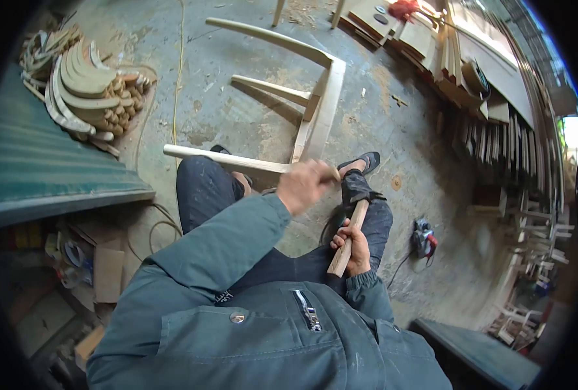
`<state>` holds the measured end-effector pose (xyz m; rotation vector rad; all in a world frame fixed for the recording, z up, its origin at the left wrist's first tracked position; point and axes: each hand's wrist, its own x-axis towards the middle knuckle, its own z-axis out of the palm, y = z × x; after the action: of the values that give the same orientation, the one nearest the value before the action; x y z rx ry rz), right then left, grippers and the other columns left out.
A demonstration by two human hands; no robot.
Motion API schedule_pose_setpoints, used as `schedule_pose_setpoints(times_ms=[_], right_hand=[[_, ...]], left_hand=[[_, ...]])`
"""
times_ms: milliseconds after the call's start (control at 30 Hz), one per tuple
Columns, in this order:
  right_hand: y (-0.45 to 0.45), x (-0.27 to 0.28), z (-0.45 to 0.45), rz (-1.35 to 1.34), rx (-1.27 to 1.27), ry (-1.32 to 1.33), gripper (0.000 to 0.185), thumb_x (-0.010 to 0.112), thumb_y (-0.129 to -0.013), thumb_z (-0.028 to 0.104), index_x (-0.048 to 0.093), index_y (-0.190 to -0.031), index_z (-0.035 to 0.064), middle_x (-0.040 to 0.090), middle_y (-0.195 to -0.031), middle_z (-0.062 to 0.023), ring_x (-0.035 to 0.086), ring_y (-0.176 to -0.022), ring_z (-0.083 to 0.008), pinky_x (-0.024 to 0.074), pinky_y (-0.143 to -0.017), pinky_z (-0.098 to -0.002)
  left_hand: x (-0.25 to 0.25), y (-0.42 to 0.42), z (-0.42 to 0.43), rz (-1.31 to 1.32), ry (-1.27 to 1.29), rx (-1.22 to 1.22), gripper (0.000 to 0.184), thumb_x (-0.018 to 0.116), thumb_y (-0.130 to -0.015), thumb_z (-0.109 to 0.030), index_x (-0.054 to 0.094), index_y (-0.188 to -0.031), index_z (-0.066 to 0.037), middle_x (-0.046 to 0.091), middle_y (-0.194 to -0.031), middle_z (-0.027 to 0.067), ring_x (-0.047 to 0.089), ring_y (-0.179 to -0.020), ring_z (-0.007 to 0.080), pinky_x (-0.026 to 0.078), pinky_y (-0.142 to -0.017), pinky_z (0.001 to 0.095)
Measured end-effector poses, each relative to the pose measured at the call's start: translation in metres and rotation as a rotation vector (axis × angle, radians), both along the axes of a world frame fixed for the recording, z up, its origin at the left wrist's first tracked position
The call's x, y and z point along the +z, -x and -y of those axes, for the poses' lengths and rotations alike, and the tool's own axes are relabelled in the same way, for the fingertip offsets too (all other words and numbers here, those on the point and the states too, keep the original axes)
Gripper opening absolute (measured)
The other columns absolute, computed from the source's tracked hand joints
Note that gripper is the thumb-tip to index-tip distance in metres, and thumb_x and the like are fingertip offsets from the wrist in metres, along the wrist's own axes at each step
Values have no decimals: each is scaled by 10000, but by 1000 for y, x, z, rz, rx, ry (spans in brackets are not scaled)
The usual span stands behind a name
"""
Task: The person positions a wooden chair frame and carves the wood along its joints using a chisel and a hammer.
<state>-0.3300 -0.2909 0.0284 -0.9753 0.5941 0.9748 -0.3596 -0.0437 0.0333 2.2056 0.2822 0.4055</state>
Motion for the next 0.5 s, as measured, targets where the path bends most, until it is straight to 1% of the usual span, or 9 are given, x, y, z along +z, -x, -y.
schedule_pose_setpoints(times_ms=[67,133,200,267,300,367,400,433,500], right_hand=[[4,9,-2,58,-16,25,246,551,-917,39,514,-1131,153,475,-719,-8,497,-573,-163,456,-578,-349],[8,25,-3,131,19,55,285,552,-925,58,471,-1179,158,479,-750,-2,501,-599,-157,458,-583,-339],[10,50,-9,212,66,172,343,557,-896,34,444,-1207,123,489,-748,-18,505,-584,-169,469,-573,-348],[10,71,-15,308,123,274,412,582,-863,23,418,-1237,79,495,-746,-40,510,-569,-178,474,-567,-359],[9,77,-18,311,130,292,412,582,-863,23,418,-1237,79,495,-746,-40,510,-569,-178,474,-567,-359],[6,88,-27,405,207,377,437,596,-853,28,413,-1249,61,495,-746,-45,513,-572,-178,472,-571,-357],[4,93,-34,423,209,397,454,603,-850,28,406,-1259,44,497,-745,-49,511,-572,-178,469,-573,-357],[2,97,-40,425,215,411,454,603,-850,28,406,-1259,44,497,-745,-49,511,-572,-178,469,-573,-357],[1,103,-48,432,218,387,469,606,-837,25,405,-1261,42,500,-746,-51,507,-567,-177,468,-572,-356]], left_hand=[[-2,8,27,146,-78,-215,229,734,-855,-259,622,-1044,-194,610,-873,46,667,-828,242,536,-673,415],[-12,3,40,171,-114,-236,236,739,-812,-222,624,-1011,-168,596,-846,54,659,-815,259,514,-678,423],[-8,-3,39,178,-91,-263,251,754,-773,-215,621,-966,-124,612,-846,77,659,-817,270,510,-724,427],[-5,-13,32,259,0,-182,260,784,-743,-223,626,-920,-118,618,-830,81,658,-815,273,512,-732,427],[-3,-19,28,320,15,-98,263,812,-718,-236,608,-850,-133,605,-796,53,643,-799,261,485,-704,423],[-2,-28,20,393,98,11,290,831,-691,-204,609,-864,-134,598,-793,55,640,-796,267,483,-701,423],[-3,-31,18,366,169,37,302,842,-676,-163,614,-874,-142,600,-801,56,648,-814,277,491,-716,427],[-4,-33,17,370,183,43,302,842,-676,-163,614,-874,-142,600,-801,56,648,-814,277,491,-716,427],[-4,-36,14,436,200,178,307,843,-675,-142,618,-884,-147,612,-822,55,653,-855,289,500,-737,433]])
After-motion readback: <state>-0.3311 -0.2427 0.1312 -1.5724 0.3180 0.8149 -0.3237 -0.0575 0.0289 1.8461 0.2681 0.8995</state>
